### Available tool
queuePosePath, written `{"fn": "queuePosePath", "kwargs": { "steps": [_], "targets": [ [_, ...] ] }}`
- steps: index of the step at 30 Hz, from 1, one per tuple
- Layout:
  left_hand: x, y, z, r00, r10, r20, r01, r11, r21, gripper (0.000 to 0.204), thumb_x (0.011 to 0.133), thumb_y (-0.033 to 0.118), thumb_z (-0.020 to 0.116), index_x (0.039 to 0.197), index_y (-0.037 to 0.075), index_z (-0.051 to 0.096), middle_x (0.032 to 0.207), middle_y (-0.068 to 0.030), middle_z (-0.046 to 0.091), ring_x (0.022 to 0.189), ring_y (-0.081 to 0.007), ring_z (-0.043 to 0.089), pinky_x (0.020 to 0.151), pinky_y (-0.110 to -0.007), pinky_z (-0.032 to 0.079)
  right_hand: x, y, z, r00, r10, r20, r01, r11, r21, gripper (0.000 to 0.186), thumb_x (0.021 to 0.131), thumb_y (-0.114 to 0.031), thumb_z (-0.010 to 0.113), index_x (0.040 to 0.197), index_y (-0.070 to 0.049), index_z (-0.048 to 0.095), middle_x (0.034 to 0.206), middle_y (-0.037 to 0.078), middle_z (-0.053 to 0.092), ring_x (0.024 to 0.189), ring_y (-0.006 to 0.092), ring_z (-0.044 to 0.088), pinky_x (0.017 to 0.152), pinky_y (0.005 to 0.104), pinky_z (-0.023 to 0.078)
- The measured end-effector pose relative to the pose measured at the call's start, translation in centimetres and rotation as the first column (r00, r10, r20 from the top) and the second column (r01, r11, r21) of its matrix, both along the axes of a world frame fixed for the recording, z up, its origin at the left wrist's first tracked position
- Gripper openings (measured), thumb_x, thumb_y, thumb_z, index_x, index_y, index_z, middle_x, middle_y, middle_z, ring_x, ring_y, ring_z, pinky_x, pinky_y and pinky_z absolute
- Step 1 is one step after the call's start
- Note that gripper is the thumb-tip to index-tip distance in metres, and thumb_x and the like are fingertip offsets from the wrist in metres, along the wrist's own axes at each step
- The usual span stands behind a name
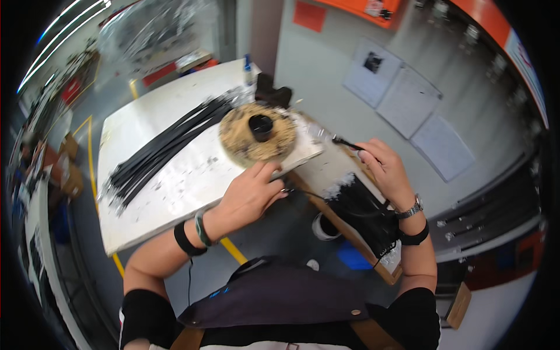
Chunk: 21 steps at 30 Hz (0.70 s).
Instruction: Dyeing the edges of leather belts and hanging them on a conveyor system for drying.
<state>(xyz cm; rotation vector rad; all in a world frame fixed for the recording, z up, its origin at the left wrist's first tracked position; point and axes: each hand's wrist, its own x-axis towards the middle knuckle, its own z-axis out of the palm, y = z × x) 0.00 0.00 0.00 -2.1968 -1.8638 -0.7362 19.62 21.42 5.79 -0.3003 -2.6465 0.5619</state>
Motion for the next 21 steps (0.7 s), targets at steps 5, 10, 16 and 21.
{"fn": "queuePosePath", "kwargs": {
  "steps": [5, 10, 16, 21],
  "targets": [
    [3.7, 5.4, -6.3, 0.953, -0.024, 0.302, 0.035, 0.999, -0.03, 0.016, 0.08, 0.017, 0.058, 0.084, 0.002, 0.057, 0.099, -0.0103, 0.05, 0.087, -0.0276, 0.048, 0.075, -0.034, 0.042, 7.0, 3.2, 2.2, 0.906, -0.273, -0.324, -0.048, 0.694, -0.719, 0.027, 0.091, -0.018, 0.045, 0.104, 0.003, 0.057, 0.077, -0.001, 0.045, 0.07, 0.0067, 0.043, 0.065, 0.0203, 0.04],
    [9.3, 13.1, -15.0, 0.878, -0.136, 0.459, 0.224, 0.964, -0.143, 0.02, 0.084, 0.021, 0.055, 0.089, 0.002, 0.06, 0.099, -0.0082, 0.051, 0.091, -0.0275, 0.048, 0.081, -0.036, 0.039, 14.0, 5.4, 3.5, 0.803, -0.375, -0.464, -0.292, 0.432, -0.854, 0.02, 0.088, -0.015, 0.05, 0.098, 0.003, 0.055, 0.079, 0.0, 0.049, 0.071, 0.0081, 0.046, 0.066, 0.0218, 0.041],
    [15.7, 21.1, -19.2, 0.875, -0.262, 0.407, 0.386, 0.885, -0.26, 0.026, 0.081, 0.019, 0.057, 0.102, 0.004, 0.061, 0.109, -0.0096, 0.052, 0.101, -0.0288, 0.047, 0.089, -0.037, 0.038, 18.3, 6.9, 3.4, 0.688, -0.449, -0.57, -0.4, 0.42, -0.814, 0.023, 0.088, -0.016, 0.052, 0.1, 0.004, 0.056, 0.082, 0.002, 0.051, 0.073, 0.0094, 0.048, 0.068, 0.0229, 0.043],
    [20.6, 27.9, -11.6, 0.809, -0.233, 0.539, 0.277, 0.961, -0.001, 0.021, 0.081, 0.015, 0.056, 0.098, 0.003, 0.061, 0.096, -0.0139, 0.059, 0.091, -0.0299, 0.054, 0.084, -0.036, 0.041, 20.6, 8.4, 1.2, 0.652, -0.48, -0.587, -0.382, 0.461, -0.801, 0.024, 0.088, -0.018, 0.053, 0.1, 0.002, 0.057, 0.08, 0.001, 0.05, 0.072, 0.0095, 0.046, 0.067, 0.022, 0.041]
  ]
}}
